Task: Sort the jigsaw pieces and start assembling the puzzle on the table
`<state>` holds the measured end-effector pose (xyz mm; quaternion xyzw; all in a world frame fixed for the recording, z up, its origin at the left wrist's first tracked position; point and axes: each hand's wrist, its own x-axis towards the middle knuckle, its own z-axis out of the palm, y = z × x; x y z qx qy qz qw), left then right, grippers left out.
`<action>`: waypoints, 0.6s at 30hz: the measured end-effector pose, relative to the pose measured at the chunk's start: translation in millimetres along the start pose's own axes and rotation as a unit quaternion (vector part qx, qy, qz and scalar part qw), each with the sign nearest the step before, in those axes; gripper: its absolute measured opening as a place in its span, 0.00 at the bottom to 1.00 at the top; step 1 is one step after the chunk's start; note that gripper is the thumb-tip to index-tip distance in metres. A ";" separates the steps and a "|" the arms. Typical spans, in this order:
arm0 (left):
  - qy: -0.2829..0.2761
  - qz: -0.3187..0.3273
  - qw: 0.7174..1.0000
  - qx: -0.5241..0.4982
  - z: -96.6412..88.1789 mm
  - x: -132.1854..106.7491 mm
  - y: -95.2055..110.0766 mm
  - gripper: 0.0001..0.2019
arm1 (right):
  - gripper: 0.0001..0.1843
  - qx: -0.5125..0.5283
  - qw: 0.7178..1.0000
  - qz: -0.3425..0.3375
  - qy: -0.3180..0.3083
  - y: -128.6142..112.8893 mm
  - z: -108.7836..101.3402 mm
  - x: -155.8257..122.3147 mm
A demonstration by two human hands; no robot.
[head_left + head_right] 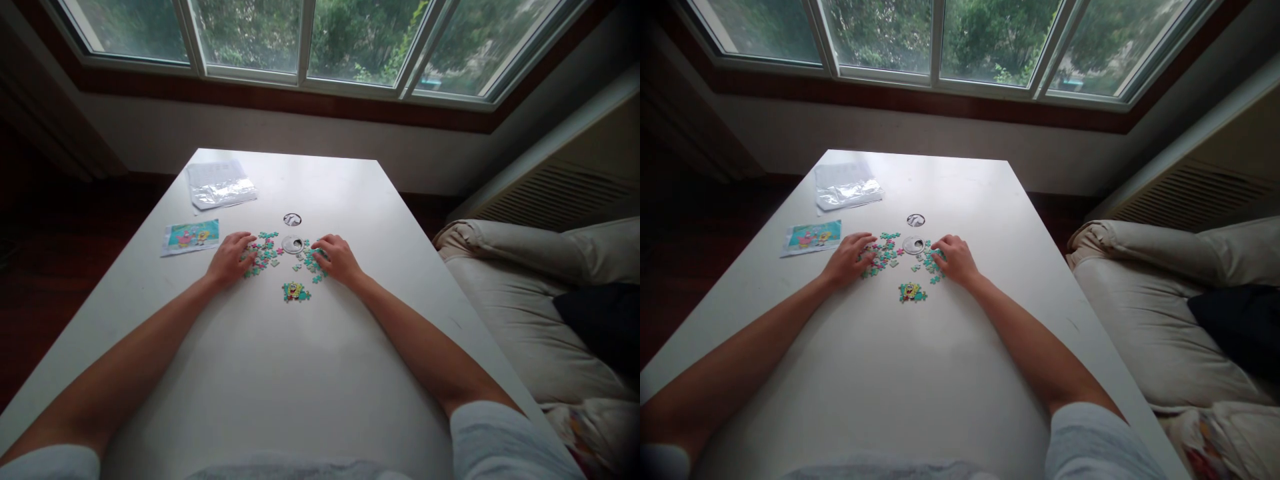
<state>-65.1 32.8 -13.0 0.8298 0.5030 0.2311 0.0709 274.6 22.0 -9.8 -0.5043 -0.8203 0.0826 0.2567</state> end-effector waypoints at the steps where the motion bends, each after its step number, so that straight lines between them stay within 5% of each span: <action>1: -0.011 0.006 1.000 0.008 1.8 -0.8 2.6 0.25 | 0.13 -0.007 1.000 0.002 0.001 -1.4 1.0 -0.3; 5: -0.069 0.022 0.996 0.047 5.7 -1.6 10.2 0.35 | 0.29 -0.033 0.999 0.010 -0.019 -4.9 9.3 -3.6; 9: -0.109 0.022 0.991 0.070 9.9 0.7 13.9 0.38 | 0.42 -0.086 0.991 0.013 -0.103 -11.2 14.1 -6.2; 18: -0.075 0.045 0.996 0.021 15.9 22.3 9.6 0.29 | 0.50 -0.101 0.982 0.065 -0.146 -28.1 15.7 0.5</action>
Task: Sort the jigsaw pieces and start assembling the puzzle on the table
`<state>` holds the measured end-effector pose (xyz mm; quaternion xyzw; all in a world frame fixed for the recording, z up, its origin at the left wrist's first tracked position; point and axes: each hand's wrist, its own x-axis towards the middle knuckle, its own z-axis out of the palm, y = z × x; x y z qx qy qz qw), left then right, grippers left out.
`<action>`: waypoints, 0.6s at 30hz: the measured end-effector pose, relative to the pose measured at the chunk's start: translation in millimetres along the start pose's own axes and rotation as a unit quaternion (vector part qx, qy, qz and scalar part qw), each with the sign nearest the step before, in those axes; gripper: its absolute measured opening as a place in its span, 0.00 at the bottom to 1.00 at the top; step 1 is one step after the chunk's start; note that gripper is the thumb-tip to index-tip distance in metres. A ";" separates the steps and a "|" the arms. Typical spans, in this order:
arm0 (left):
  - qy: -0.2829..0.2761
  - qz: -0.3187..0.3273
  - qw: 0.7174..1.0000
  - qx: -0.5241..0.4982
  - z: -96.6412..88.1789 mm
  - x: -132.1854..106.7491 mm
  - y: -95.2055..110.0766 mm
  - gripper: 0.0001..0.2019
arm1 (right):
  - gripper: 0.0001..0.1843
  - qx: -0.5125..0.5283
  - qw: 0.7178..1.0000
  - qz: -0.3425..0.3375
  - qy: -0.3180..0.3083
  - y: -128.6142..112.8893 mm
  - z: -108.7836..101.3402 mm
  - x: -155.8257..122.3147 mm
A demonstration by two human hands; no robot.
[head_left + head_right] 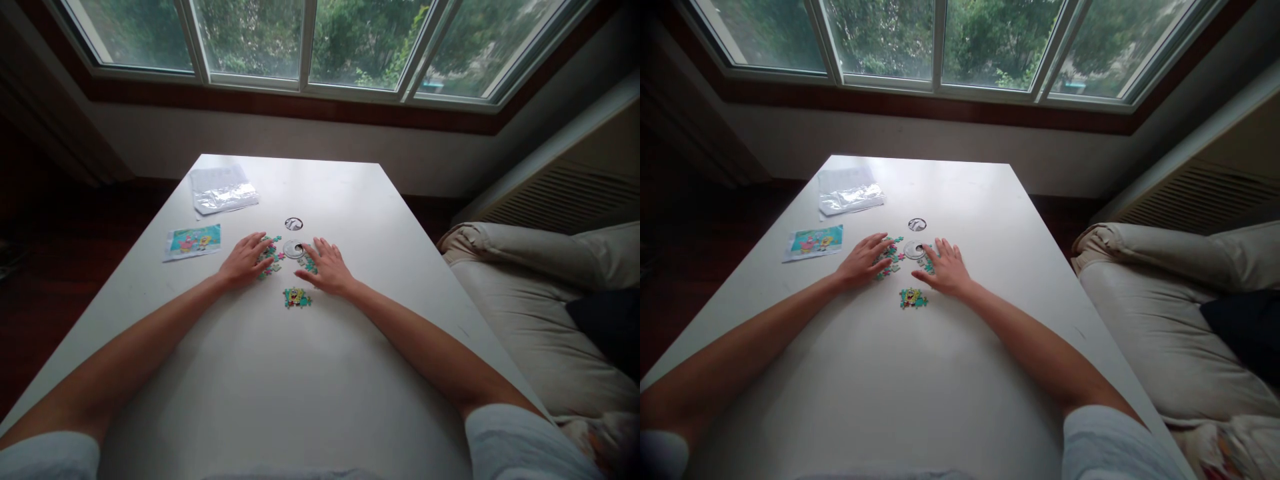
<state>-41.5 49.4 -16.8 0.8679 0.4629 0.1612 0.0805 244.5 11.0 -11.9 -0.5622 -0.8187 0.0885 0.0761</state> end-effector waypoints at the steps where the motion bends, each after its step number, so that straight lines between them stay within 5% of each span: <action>1: 0.018 -0.002 1.000 -0.009 -0.4 2.3 -1.5 0.26 | 0.49 0.005 1.000 0.014 0.002 -2.9 2.1 0.7; 6: 0.085 -0.019 0.996 -0.033 -1.3 4.9 -5.7 0.16 | 0.48 -0.007 0.999 0.036 0.023 -11.4 10.4 2.0; 18: 0.108 -0.024 0.992 -0.063 0.2 4.5 -7.6 0.10 | 0.40 -0.001 0.999 -0.016 0.045 9.9 5.2 9.0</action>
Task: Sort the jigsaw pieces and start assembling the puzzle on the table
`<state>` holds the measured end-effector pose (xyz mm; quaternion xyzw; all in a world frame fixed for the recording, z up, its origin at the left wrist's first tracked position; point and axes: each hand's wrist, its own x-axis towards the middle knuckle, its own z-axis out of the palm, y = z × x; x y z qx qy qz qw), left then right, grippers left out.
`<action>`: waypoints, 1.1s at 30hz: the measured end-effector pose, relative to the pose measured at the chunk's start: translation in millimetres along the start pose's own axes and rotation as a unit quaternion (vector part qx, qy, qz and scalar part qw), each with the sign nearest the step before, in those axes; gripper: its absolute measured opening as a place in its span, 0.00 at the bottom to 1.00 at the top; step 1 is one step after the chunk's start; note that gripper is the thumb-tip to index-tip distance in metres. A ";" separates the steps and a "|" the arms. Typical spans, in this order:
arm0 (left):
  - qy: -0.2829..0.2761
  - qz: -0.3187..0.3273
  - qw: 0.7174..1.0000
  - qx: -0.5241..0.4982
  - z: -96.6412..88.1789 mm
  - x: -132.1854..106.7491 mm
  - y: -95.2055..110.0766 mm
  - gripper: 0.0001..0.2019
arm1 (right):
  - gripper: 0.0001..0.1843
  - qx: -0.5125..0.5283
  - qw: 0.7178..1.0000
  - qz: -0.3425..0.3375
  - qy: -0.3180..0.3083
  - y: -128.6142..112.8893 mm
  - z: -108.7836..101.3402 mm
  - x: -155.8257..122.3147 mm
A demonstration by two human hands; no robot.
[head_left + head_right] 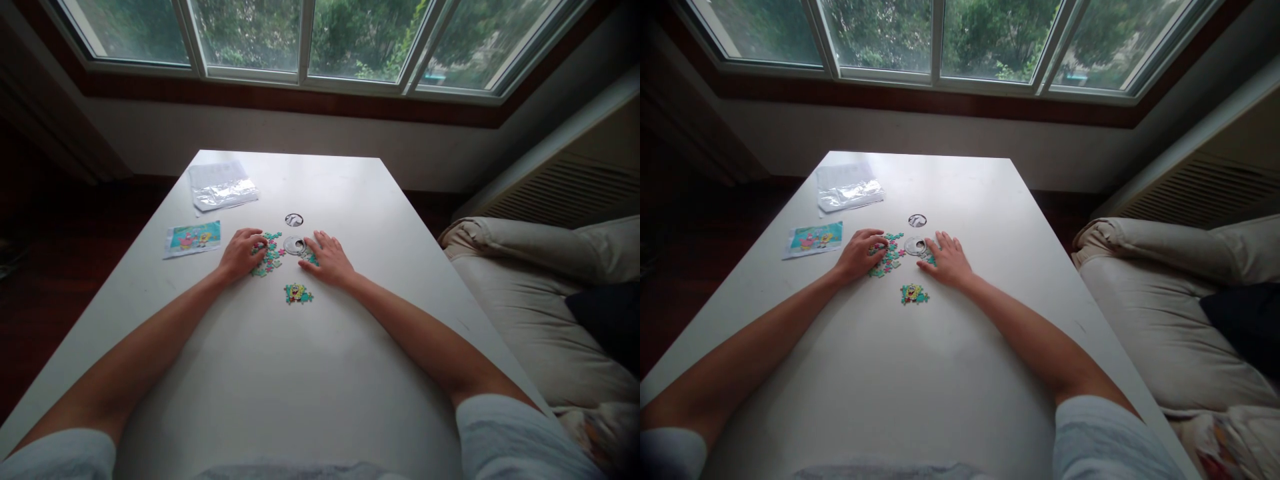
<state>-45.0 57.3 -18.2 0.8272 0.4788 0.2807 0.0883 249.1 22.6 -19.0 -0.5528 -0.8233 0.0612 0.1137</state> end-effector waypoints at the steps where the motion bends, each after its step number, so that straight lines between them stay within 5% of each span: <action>1: 0.001 -0.004 1.000 -0.003 -0.1 0.2 0.1 0.10 | 0.39 0.009 1.000 -0.009 0.012 1.3 -0.2 -0.3; 9: -0.001 -0.016 1.000 0.000 0.8 -0.1 5.1 0.10 | 0.31 0.098 0.989 -0.012 0.111 15.0 6.6 -0.5; 23: 0.007 -0.011 1.000 0.003 -3.1 1.2 15.4 0.08 | 0.31 0.110 0.989 0.006 0.097 12.1 3.1 -0.9; 33: 0.010 -0.098 0.987 -0.125 -13.0 -4.4 35.0 0.08 | 0.27 0.126 0.982 -0.029 0.140 6.8 -3.8 -5.1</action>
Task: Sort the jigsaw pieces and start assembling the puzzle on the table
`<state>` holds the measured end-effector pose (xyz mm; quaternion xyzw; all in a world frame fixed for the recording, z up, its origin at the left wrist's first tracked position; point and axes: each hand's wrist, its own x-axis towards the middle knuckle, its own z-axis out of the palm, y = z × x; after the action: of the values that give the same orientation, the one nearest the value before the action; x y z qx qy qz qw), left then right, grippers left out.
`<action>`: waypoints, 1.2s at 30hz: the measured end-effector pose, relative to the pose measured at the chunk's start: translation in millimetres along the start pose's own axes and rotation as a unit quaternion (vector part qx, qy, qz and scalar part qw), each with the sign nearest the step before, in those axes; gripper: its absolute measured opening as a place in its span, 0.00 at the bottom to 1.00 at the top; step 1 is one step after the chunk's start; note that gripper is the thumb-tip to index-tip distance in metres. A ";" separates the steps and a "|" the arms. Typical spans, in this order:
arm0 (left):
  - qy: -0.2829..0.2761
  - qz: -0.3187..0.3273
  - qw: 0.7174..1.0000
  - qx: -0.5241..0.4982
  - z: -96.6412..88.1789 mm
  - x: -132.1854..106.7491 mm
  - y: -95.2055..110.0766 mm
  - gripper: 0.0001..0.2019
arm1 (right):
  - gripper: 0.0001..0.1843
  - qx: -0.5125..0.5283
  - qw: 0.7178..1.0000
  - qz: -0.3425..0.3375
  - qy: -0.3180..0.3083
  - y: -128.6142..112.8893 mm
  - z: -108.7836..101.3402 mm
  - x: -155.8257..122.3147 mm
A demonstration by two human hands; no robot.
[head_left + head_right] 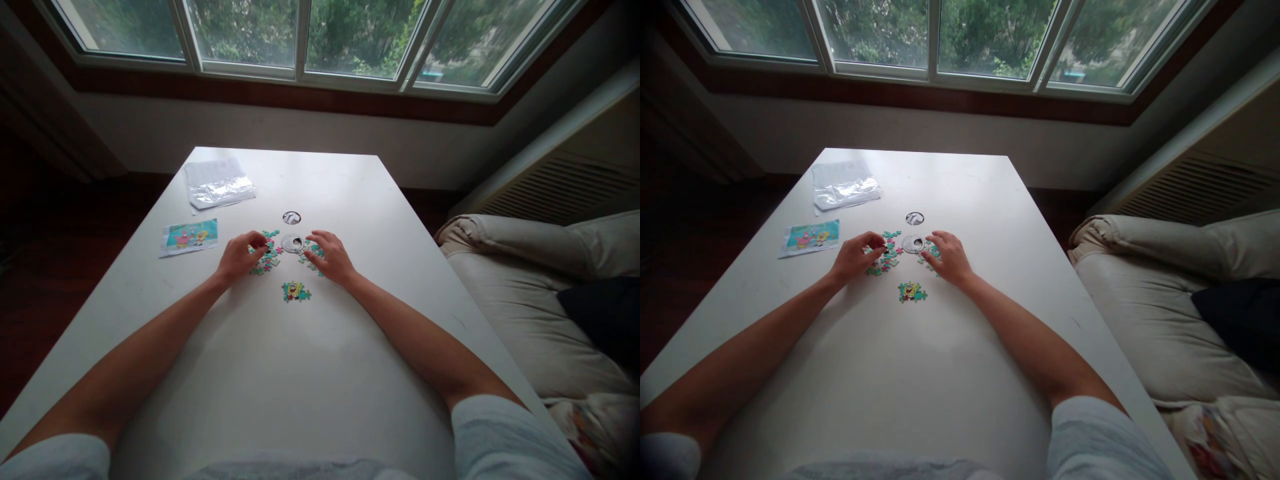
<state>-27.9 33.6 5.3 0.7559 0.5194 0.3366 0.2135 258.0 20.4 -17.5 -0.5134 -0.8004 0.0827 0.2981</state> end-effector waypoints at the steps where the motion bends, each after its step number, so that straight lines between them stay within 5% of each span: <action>1: -0.006 -0.016 0.999 -0.042 1.1 -2.4 4.4 0.09 | 0.25 0.004 1.000 -0.020 0.012 -4.2 -1.6 -1.3; 6: -0.053 -0.061 0.970 -0.229 12.3 -14.5 28.5 0.14 | 0.15 0.020 0.987 -0.161 0.010 -29.7 -7.0 -8.8; 10: -0.058 -0.083 0.953 -0.285 18.7 -20.7 43.4 0.13 | 0.11 0.006 0.969 -0.244 0.019 -40.4 -8.0 -12.5; 23: -0.088 -0.098 0.940 -0.314 23.2 -27.8 53.4 0.12 | 0.10 -0.039 0.949 -0.313 0.010 -37.6 -8.8 -15.9; 29: -0.167 0.032 0.979 -0.110 11.6 -29.4 49.3 0.08 | 0.08 -0.023 0.959 -0.283 0.015 -37.7 -15.7 -20.8; 33: -0.216 0.168 0.962 -0.007 5.0 -29.4 47.2 0.08 | 0.06 -0.011 0.950 -0.312 -0.009 -40.4 -20.3 -36.3; 36: -0.221 0.207 0.953 0.020 6.4 -28.8 44.4 0.07 | 0.05 -0.023 0.939 -0.342 -0.017 -42.7 -22.4 -52.3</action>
<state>-1.5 -9.5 22.6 0.9064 0.2983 0.1870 0.2333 253.0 -48.6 -1.2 -0.2137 -0.9345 -0.0342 0.2825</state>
